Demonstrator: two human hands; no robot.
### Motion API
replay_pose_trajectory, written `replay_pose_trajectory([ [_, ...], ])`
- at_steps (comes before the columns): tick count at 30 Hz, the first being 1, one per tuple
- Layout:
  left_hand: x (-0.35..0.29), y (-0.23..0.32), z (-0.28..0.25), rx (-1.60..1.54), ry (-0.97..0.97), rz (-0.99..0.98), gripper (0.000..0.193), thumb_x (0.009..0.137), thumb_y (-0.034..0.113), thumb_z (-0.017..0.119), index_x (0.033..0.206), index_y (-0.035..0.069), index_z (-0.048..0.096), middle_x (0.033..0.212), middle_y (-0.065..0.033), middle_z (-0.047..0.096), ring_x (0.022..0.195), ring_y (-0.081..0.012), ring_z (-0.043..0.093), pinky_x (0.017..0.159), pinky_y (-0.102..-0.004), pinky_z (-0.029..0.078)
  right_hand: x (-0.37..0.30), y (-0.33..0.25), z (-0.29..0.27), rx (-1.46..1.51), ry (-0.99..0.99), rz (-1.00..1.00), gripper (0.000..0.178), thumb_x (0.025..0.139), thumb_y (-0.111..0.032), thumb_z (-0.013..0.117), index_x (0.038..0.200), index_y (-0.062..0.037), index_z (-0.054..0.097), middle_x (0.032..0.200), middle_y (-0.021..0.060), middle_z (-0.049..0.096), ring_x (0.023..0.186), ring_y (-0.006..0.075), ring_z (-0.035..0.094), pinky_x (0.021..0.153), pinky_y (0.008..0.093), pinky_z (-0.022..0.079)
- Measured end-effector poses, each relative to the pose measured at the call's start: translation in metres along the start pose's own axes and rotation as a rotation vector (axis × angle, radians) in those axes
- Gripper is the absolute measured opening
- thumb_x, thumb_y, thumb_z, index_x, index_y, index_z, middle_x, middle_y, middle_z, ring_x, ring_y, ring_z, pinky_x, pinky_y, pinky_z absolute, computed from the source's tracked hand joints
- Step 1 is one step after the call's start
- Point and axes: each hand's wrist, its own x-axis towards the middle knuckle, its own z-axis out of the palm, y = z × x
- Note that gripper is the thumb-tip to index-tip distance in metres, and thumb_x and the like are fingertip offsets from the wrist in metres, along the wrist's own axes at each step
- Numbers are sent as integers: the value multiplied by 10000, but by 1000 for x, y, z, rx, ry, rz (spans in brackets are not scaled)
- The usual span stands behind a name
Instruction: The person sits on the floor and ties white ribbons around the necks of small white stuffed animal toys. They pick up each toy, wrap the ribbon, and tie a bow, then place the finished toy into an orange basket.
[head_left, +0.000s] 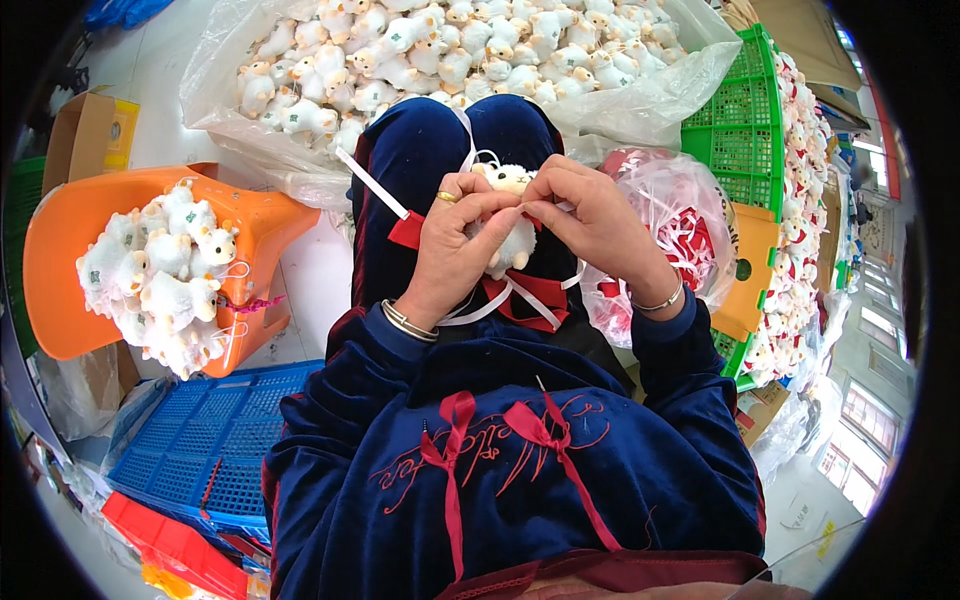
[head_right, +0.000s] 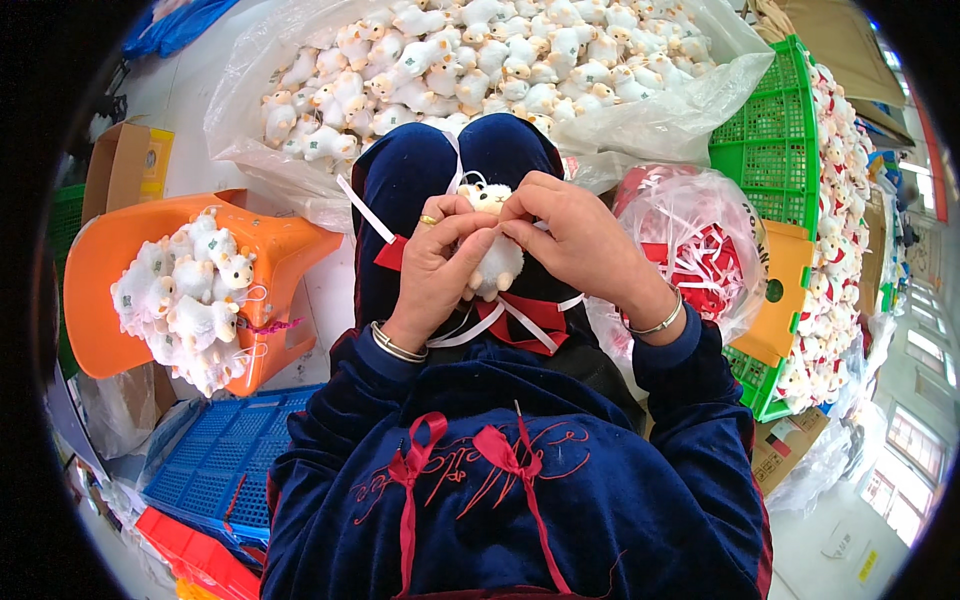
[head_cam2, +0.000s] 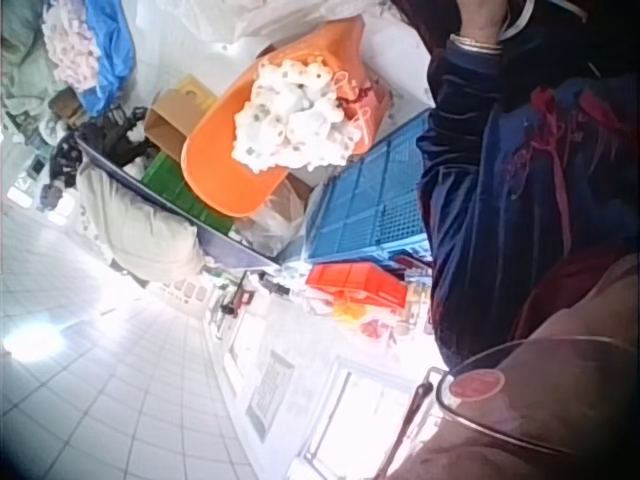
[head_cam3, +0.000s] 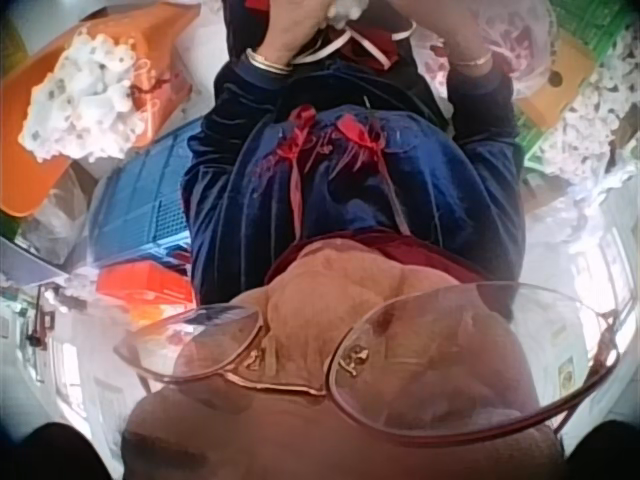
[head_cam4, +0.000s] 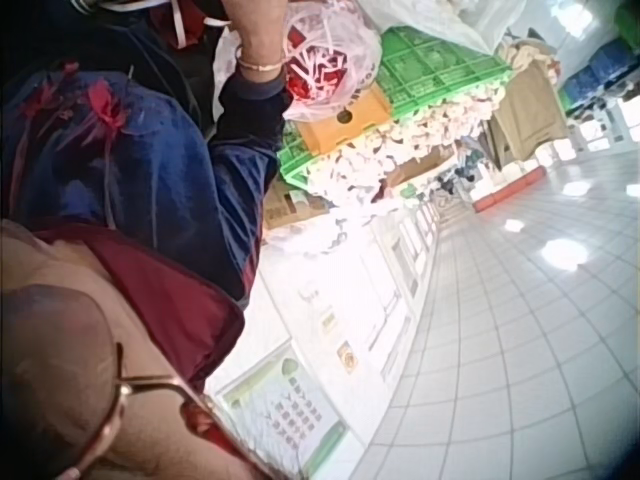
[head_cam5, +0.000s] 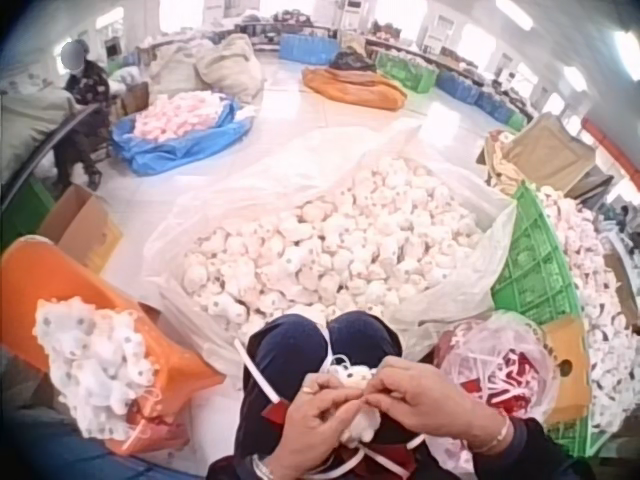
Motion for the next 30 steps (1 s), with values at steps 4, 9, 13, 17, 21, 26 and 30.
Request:
replay_pose_trajectory([
  [4,1,1,-1,65,-15,6,142,911,82,753,1035,16,772,1019,-41,509,962,-156,531,831,-278,463,-1,0,0,-10,-16,4,112,928,-76,702,925,15,638,870,134,600,784,304,614,692,377,486],
  [9,2,-2,-2,128,-34,38,125,914,82,757,1016,12,770,1032,-31,529,964,-128,537,809,-252,460,-1,1,0,-3,-19,0,110,923,-71,707,933,20,645,877,139,622,791,301,630,688,379,489],
  [13,1,0,-2,100,-18,-4,110,917,74,749,1005,8,761,1064,-32,549,959,-114,556,811,-241,462,-3,7,-2,45,16,122,179,994,-154,640,947,18,657,835,140,641,766,247,622,688,348,488],
  [17,0,2,-2,103,-14,0,101,922,64,734,997,0,755,1087,-43,569,963,-118,573,819,-247,467,-9,23,-18,130,-97,331,330,1061,-268,555,941,13,679,745,68,621,718,159,559,654,314,462],
  [21,0,3,-1,113,-12,13,97,922,63,730,990,-5,748,1088,-51,576,969,-125,579,827,-254,468,-11,23,-23,271,-234,463,311,1041,-251,590,930,23,686,730,4,616,680,148,544,620,312,447],
  [26,1,2,1,134,-9,51,81,912,43,725,978,-4,727,1071,-62,576,957,-151,581,826,-271,475,-4,13,-13,183,-81,253,215,995,-186,631,915,8,678,712,64,629,622,198,562,594,343,456],
  [30,1,-2,3,166,26,93,71,893,21,728,959,-3,722,1048,-82,580,952,-192,592,819,-299,493,-9,-16,19,-221,0,-186,156,914,-154,678,844,-37,600,818,148,620,710,341,636,623,423,494],
])
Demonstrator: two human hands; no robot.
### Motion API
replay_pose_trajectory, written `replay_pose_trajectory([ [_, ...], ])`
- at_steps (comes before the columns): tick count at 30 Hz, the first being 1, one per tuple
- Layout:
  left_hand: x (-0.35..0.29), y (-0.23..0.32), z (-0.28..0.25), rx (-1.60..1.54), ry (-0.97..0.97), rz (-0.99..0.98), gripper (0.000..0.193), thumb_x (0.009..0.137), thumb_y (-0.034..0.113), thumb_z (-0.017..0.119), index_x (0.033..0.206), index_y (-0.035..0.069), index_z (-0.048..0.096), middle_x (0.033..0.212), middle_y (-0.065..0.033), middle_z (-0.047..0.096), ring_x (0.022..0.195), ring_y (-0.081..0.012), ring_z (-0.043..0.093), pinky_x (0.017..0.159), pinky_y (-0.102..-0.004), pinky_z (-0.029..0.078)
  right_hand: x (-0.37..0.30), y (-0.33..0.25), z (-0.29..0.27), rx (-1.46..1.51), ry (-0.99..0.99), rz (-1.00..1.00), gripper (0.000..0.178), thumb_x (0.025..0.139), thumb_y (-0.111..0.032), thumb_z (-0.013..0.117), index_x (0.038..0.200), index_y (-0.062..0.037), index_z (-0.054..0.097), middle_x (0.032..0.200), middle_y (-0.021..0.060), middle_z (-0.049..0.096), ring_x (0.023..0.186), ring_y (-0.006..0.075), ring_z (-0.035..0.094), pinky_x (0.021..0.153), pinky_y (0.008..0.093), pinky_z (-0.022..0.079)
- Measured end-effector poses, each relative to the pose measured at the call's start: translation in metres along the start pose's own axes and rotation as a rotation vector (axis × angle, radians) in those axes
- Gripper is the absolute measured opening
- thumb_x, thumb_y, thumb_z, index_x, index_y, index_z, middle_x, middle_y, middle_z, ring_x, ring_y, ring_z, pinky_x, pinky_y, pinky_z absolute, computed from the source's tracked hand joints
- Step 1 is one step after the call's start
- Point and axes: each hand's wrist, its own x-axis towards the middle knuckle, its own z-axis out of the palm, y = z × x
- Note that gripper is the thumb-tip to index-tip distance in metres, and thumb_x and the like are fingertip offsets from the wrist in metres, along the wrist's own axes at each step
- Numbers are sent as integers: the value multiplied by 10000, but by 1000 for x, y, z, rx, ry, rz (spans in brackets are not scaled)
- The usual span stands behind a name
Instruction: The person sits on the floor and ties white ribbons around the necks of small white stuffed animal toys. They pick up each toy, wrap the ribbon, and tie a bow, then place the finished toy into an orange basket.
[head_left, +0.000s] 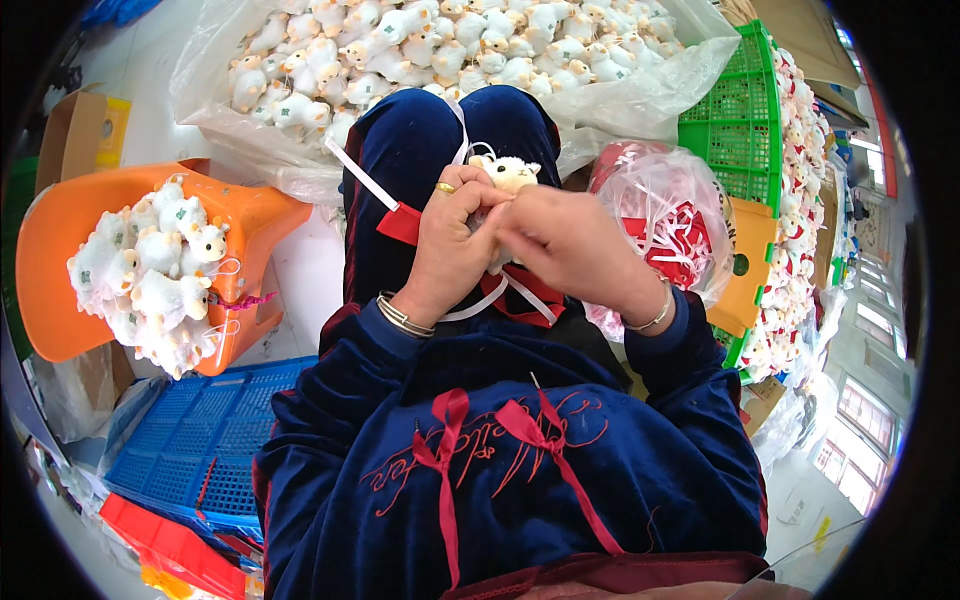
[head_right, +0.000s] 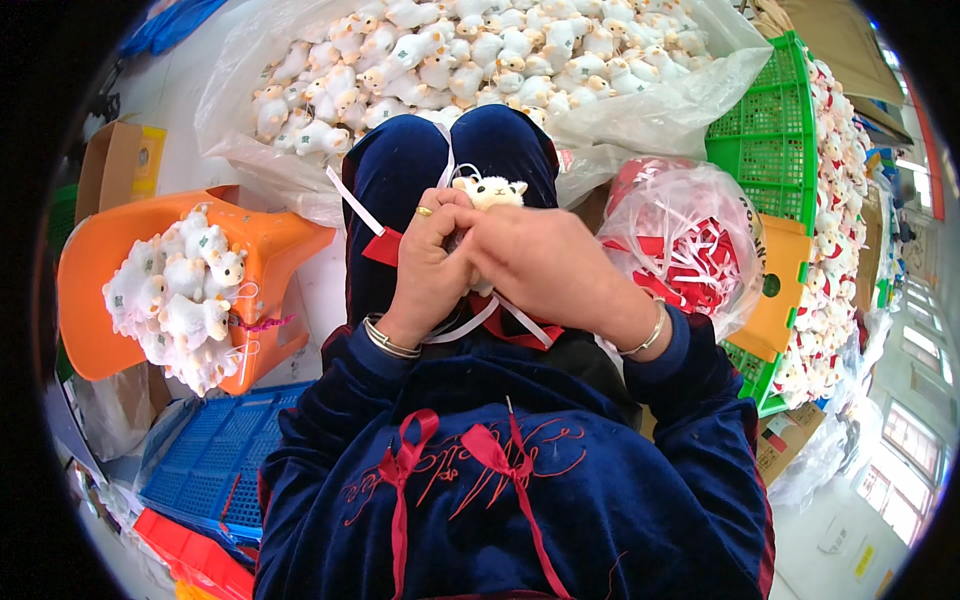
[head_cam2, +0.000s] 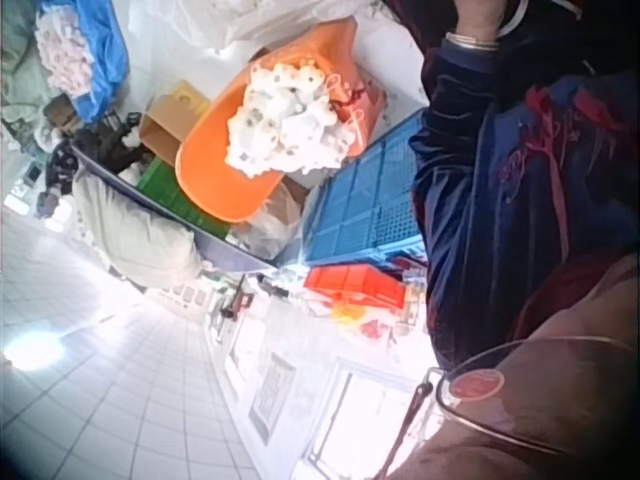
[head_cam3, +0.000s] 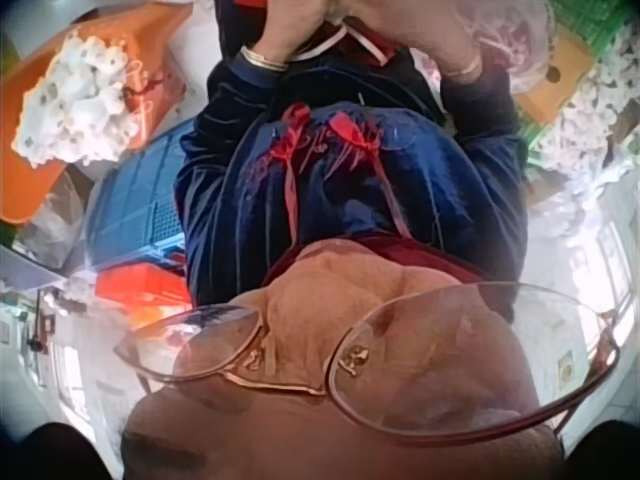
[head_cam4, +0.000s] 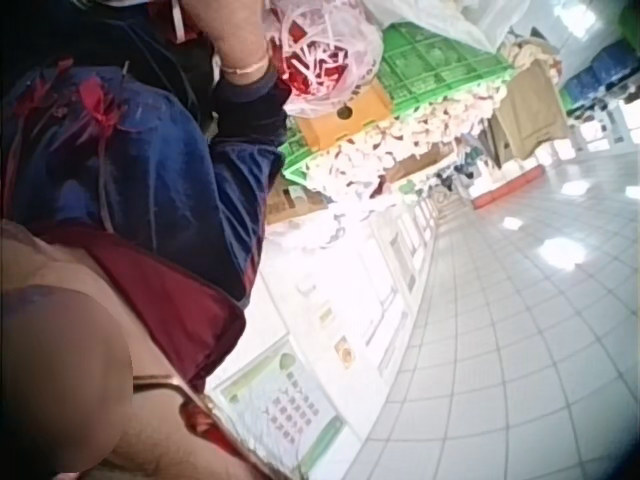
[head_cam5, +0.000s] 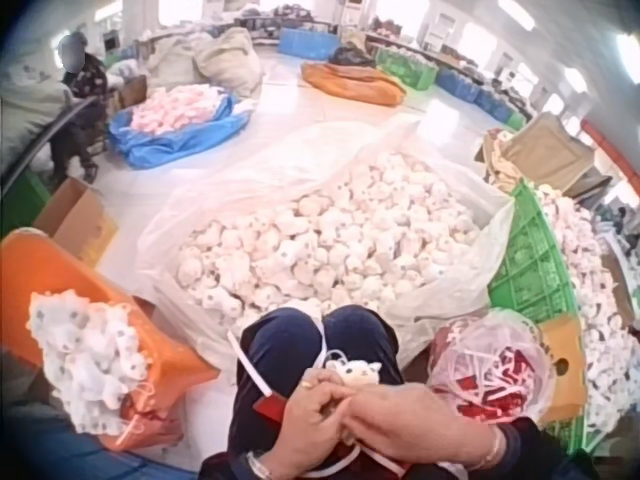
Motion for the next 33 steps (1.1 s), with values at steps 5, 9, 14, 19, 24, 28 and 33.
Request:
replay_pose_trajectory([
  [5,-1,2,0,-38,20,-54,69,894,27,735,952,-10,732,1046,-82,585,961,-189,594,826,-299,491,-17,-7,-16,-291,-205,-116,166,867,-193,705,814,-85,591,818,95,579,793,294,633,675,412,475],
  [9,-3,2,1,-72,20,-92,75,892,38,744,950,-8,742,1041,-71,585,967,-178,589,832,-293,485,-35,-11,-40,-119,-323,-106,180,867,-200,740,789,-76,636,851,71,593,862,255,618,752,402,465],
  [14,-3,6,1,-87,9,-131,81,884,51,752,943,-5,745,1038,-62,584,973,-177,585,845,-290,478,-56,16,-61,479,35,271,207,975,-161,655,833,-10,667,836,56,628,771,169,589,694,297,457],
  [19,-5,4,2,-87,13,-136,79,878,51,752,935,-3,742,1041,-60,582,977,-185,586,853,-296,480,-51,39,-36,549,400,514,309,1048,-216,578,841,-9,676,814,-11,611,767,65,541,660,243,426],
  [24,-6,2,3,-43,16,-96,76,880,48,748,936,-2,741,1049,-64,588,982,-191,590,855,-301,484,-52,29,-6,620,162,610,228,1011,-207,675,990,9,742,855,-14,679,760,36,580,672,214,466],
  [28,-7,5,6,-52,23,-74,72,881,42,745,938,-2,741,1057,-69,601,975,-189,600,845,-303,489,-39,15,38,876,406,615,212,971,-159,736,1032,44,729,912,35,720,816,60,637,703,203,507],
  [33,-7,9,6,-37,25,-63,70,874,18,744,941,-2,739,1046,-72,615,961,-190,610,825,-302,495,-30,15,36,901,384,727,204,971,-173,741,972,31,724,859,32,713,734,53,613,633,205,480],
])
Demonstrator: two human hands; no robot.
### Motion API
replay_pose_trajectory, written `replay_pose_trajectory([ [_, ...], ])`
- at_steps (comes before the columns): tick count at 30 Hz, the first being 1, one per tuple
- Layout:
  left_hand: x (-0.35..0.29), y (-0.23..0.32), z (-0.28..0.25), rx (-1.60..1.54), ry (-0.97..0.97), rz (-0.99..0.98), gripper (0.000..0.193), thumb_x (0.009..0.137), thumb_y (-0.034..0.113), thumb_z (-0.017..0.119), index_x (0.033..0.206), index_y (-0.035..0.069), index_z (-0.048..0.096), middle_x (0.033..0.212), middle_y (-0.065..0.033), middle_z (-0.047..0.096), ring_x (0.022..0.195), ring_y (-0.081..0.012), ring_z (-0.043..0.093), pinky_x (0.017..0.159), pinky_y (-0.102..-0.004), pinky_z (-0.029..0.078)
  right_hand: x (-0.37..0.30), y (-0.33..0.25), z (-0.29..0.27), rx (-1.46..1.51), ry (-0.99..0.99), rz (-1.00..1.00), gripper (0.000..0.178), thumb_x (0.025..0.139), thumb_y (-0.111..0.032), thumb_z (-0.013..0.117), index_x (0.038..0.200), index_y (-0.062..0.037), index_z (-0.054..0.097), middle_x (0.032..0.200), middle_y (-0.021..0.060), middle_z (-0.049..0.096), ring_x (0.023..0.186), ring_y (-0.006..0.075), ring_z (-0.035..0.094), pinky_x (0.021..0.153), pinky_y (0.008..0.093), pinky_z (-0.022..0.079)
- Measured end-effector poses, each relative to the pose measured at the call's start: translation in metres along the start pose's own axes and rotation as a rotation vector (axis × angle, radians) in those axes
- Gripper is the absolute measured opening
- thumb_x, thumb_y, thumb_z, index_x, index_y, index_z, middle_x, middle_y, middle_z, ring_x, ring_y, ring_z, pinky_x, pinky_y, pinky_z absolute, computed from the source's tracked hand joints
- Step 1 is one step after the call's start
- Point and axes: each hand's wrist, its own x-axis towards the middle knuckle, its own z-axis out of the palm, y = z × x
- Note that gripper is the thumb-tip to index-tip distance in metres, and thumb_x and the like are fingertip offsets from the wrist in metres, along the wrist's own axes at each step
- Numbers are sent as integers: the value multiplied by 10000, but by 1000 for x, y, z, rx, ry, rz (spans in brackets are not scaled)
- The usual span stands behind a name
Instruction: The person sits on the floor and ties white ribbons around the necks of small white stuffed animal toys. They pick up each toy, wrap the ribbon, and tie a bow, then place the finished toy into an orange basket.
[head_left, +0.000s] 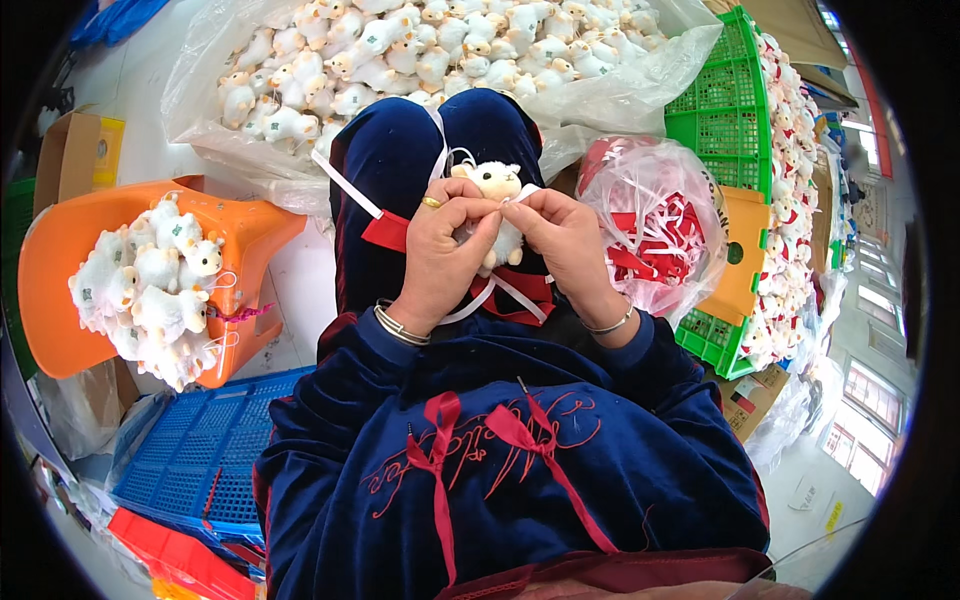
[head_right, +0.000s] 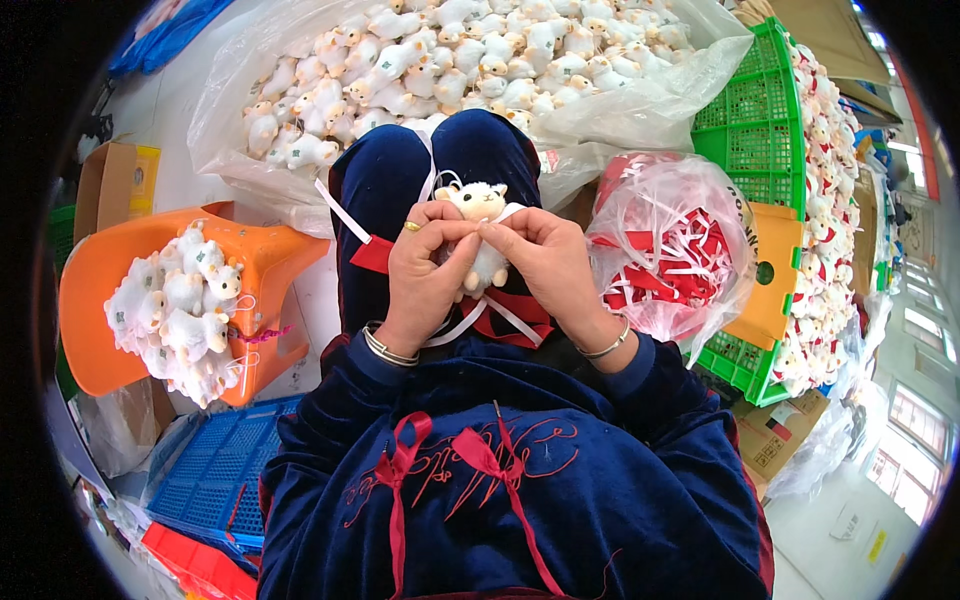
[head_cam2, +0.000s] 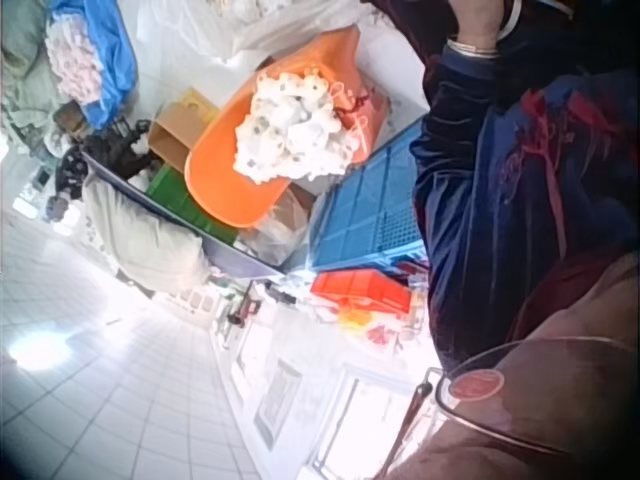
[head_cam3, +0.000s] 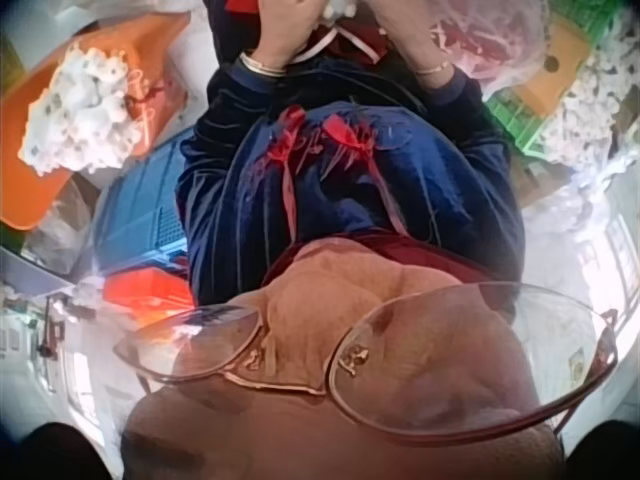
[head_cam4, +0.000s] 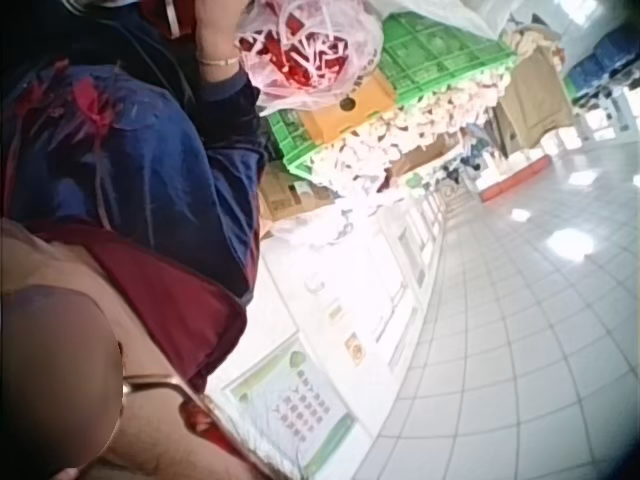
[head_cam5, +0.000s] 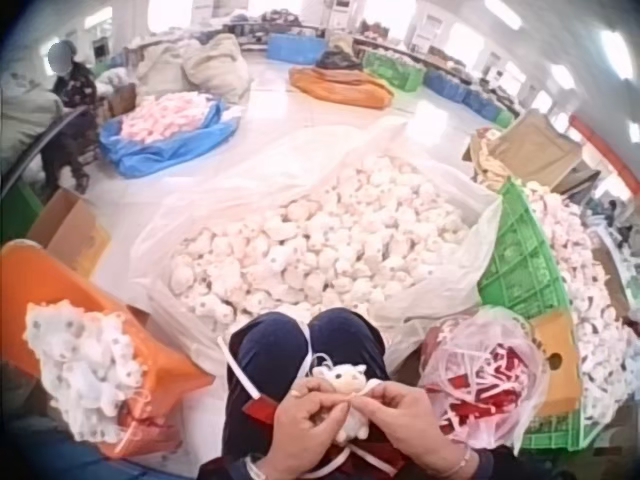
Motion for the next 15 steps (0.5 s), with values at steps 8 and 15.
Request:
replay_pose_trajectory([
  [8,-2,1,5,38,6,99,74,866,6,745,937,3,728,1031,-75,621,941,-200,618,808,-308,501,5,8,-5,98,-3,-29,158,983,-139,707,921,6,696,804,7,682,685,44,583,599,213,462],
  [15,-1,-2,8,114,-13,185,69,862,-16,724,925,3,702,1032,-94,610,939,-222,618,804,-330,510,3,14,-7,-226,98,-317,58,935,-67,716,945,-16,691,791,11,664,701,78,610,619,252,486],
])
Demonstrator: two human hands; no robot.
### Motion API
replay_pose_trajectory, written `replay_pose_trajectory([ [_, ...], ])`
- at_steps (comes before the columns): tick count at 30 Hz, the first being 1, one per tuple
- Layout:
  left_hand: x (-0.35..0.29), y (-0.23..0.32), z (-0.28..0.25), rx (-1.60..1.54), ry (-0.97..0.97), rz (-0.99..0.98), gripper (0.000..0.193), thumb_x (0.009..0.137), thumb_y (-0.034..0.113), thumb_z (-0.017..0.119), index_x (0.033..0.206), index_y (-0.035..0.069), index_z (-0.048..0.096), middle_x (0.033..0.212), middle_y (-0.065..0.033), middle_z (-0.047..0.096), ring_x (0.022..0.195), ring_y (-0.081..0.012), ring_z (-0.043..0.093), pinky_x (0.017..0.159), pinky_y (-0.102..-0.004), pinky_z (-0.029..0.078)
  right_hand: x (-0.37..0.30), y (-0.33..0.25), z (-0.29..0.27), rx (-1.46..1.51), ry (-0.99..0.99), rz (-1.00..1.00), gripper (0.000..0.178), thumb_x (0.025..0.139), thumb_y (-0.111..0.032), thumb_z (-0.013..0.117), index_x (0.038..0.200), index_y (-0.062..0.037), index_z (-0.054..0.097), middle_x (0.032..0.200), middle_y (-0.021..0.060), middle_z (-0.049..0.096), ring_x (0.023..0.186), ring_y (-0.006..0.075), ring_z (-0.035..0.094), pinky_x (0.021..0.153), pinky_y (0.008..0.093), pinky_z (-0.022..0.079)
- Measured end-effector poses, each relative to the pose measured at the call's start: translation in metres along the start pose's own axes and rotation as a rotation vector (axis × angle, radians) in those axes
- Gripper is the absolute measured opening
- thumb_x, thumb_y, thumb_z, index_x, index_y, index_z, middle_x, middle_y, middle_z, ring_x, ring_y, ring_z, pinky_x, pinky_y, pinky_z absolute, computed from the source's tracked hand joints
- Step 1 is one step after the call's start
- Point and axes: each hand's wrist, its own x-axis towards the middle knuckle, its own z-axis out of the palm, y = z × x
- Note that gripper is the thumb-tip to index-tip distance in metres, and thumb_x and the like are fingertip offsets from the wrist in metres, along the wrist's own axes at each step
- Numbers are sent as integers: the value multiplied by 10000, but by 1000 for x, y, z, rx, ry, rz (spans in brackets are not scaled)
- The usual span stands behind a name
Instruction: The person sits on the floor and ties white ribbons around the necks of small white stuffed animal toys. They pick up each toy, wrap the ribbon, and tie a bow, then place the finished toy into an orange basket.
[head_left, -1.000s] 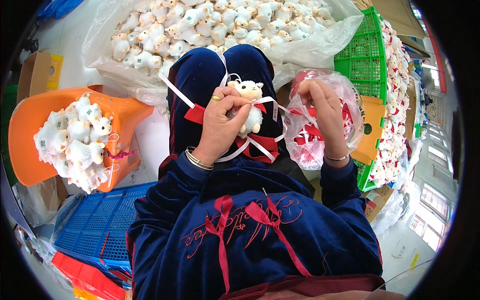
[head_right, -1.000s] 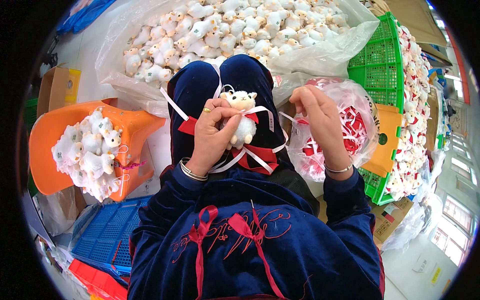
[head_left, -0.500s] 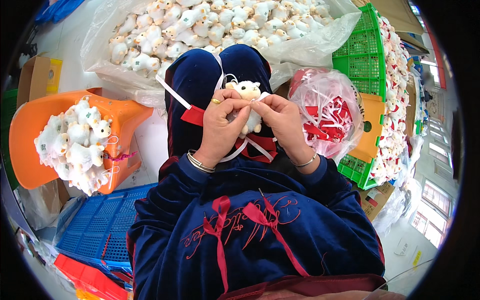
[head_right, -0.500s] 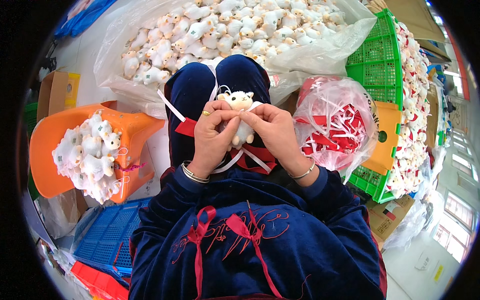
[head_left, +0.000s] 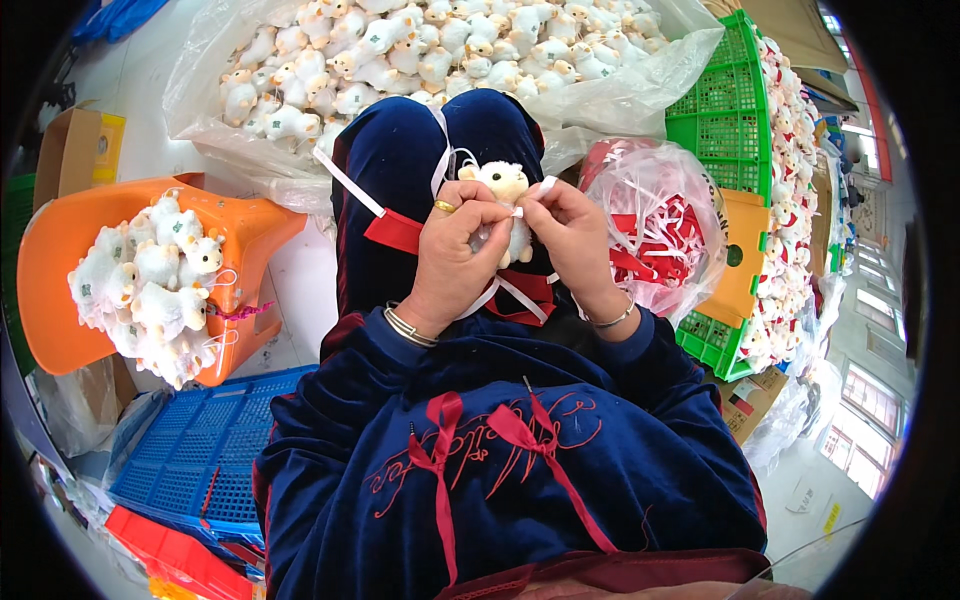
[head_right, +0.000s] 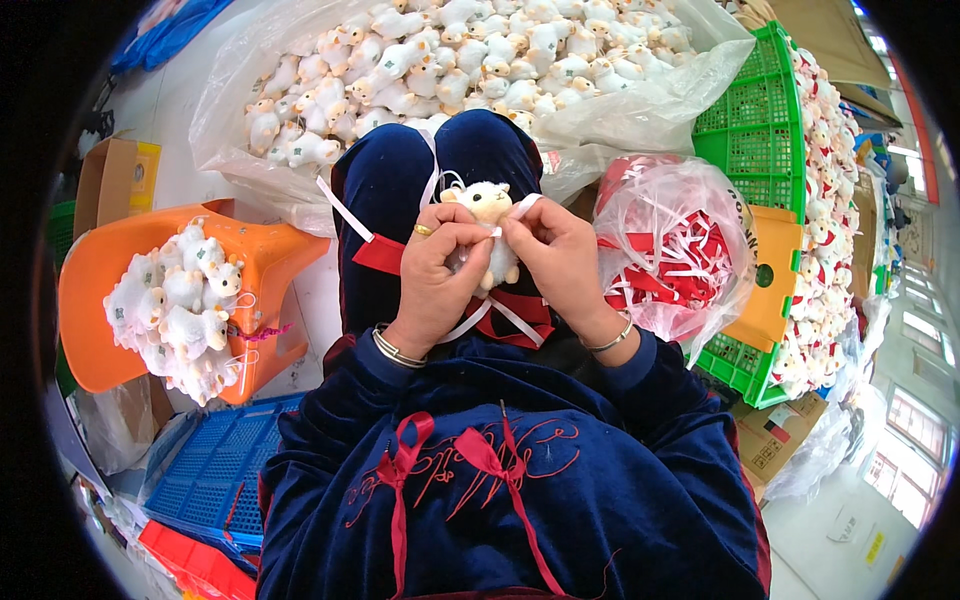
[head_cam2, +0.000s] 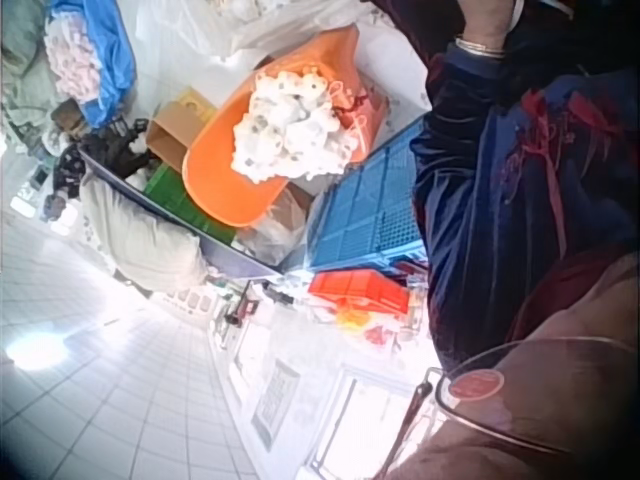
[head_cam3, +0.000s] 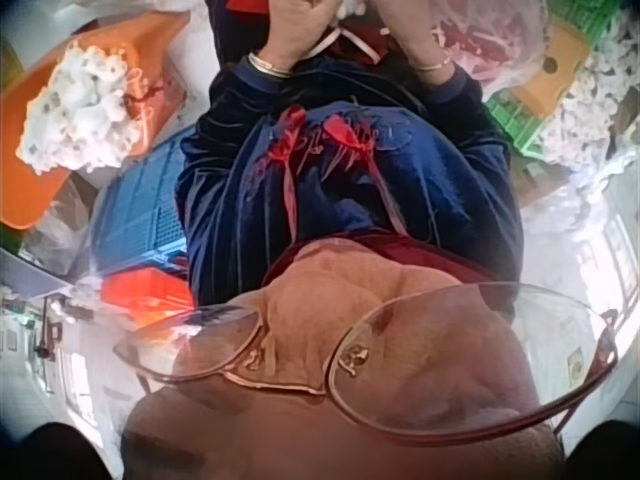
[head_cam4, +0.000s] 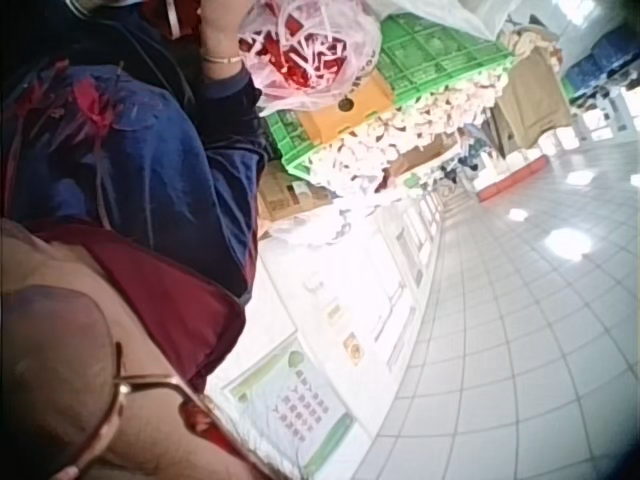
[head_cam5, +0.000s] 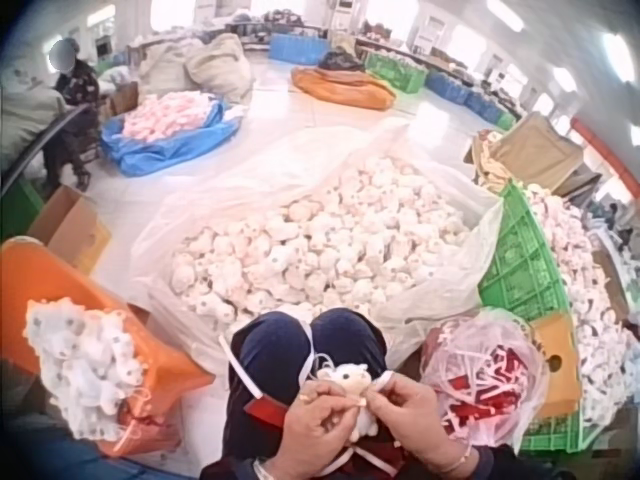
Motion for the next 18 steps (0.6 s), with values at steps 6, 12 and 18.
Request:
replay_pose_trajectory([
  [6,1,-3,-1,-25,58,-76,48,864,-14,705,906,-1,687,1037,-118,609,978,-239,606,843,-342,507,0,4,-16,-357,-313,-613,217,829,49,733,1031,-27,718,936,96,654,799,259,671,688,324,542],
  [12,-1,-7,-5,-121,39,-184,43,888,13,699,929,2,707,1072,-98,594,997,-202,589,870,-322,495,3,-1,-20,-198,-401,-458,128,941,-48,694,1056,-4,726,941,61,670,805,159,668,678,276,527],
  [18,-1,-10,-7,-145,16,-189,58,891,21,709,944,0,718,1070,-84,591,1000,-180,582,869,-308,490,-4,-20,-10,-72,-291,73,200,933,-51,748,1100,11,658,889,-5,686,758,21,595,670,194,493],
])
